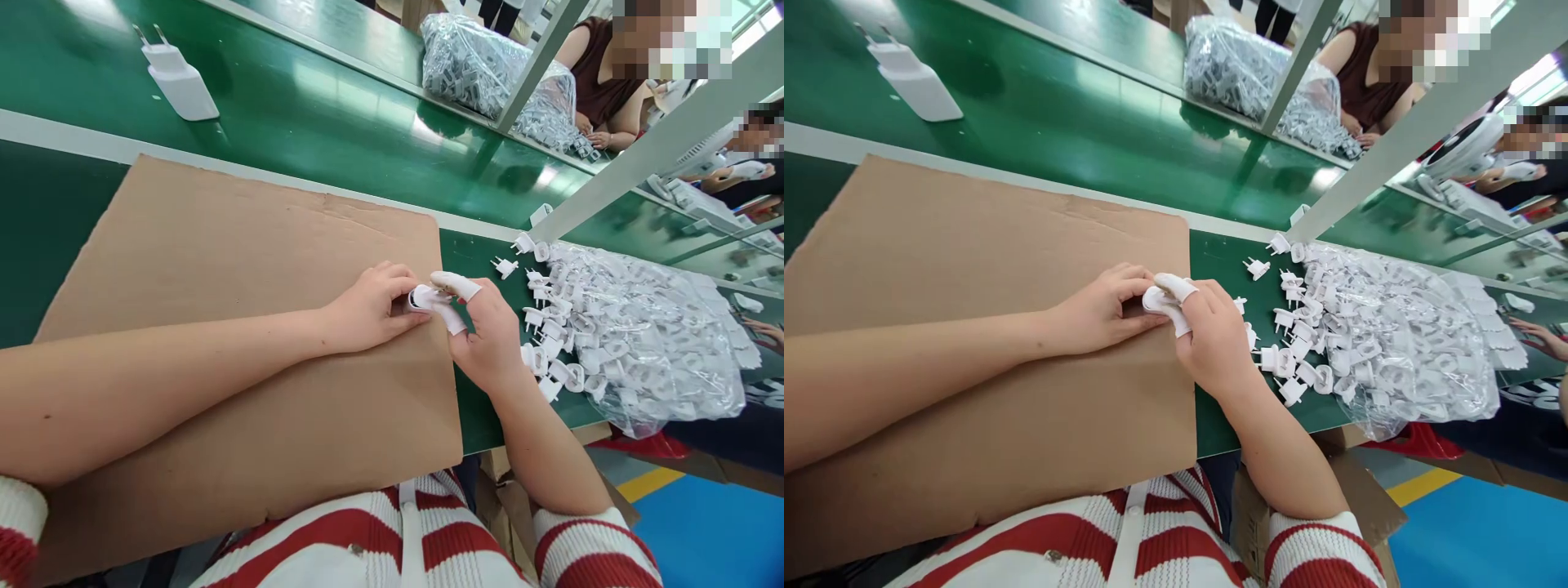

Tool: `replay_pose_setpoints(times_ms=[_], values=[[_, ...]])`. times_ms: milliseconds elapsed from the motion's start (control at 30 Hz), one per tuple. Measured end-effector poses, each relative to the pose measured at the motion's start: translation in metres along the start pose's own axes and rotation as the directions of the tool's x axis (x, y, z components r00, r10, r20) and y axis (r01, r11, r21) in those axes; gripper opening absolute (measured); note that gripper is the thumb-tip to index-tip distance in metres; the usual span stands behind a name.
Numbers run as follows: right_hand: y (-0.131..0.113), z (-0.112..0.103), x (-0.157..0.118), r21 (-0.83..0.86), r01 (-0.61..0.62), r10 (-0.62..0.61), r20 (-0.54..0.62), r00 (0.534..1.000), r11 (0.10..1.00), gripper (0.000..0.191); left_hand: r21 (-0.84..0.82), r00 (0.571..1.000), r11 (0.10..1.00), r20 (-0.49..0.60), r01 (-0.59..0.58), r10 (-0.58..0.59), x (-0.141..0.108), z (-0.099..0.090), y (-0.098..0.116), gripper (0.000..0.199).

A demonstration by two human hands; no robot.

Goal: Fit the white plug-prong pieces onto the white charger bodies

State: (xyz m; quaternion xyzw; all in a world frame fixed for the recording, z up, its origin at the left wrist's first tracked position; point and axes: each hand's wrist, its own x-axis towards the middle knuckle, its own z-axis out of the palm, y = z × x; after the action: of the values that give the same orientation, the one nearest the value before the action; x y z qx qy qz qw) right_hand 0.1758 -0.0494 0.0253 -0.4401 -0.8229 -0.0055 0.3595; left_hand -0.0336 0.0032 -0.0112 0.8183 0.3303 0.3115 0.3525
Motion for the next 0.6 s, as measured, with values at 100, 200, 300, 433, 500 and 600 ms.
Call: replay_pose_setpoints(times_ms=[100, 200, 300, 433, 500, 600], values=[[0.001, 0.0051, 0.0024, 0.02, 0.004, -0.005, 0.054, 0.999, 1.0, 0.033, -0.001, 1.0, 1.0, -0.011, 0.011, -0.011, -0.0003, 0.0004, 0.0009, 0.026], [0.0024, 0.0039, 0.0058, 0.071, 0.016, -0.018, 0.029, 0.999, 0.997, 0.033, 0.007, 0.999, 1.0, -0.017, 0.031, -0.03, -0.0005, 0.0006, 0.0017, 0.025], [0.002, 0.001, 0.0083, 0.065, 0.045, -0.043, -0.042, 0.998, 0.997, 0.033, 0.014, 0.999, 0.999, -0.009, 0.039, -0.039, -0.0001, 0.0002, 0.0026, 0.023], [0.0039, 0.0031, 0.0082, 0.02, 0.041, -0.041, -0.018, 0.999, 0.999, 0.032, 0.006, 0.999, 0.999, 0.001, 0.039, -0.039, 0.0008, -0.0007, 0.0038, 0.022], [0.006, 0.0058, 0.0076, 0.025, 0.037, -0.037, 0.019, 0.999, 0.999, 0.032, 0.003, 0.999, 0.999, 0.008, 0.039, -0.039, 0.0011, -0.001, 0.004, 0.023], [0.0079, 0.0075, 0.008, 0.047, 0.038, -0.039, 0.017, 0.999, 0.998, 0.031, 0.007, 0.999, 0.999, 0.022, 0.045, -0.045, 0.0017, -0.0008, 0.0038, 0.025]])
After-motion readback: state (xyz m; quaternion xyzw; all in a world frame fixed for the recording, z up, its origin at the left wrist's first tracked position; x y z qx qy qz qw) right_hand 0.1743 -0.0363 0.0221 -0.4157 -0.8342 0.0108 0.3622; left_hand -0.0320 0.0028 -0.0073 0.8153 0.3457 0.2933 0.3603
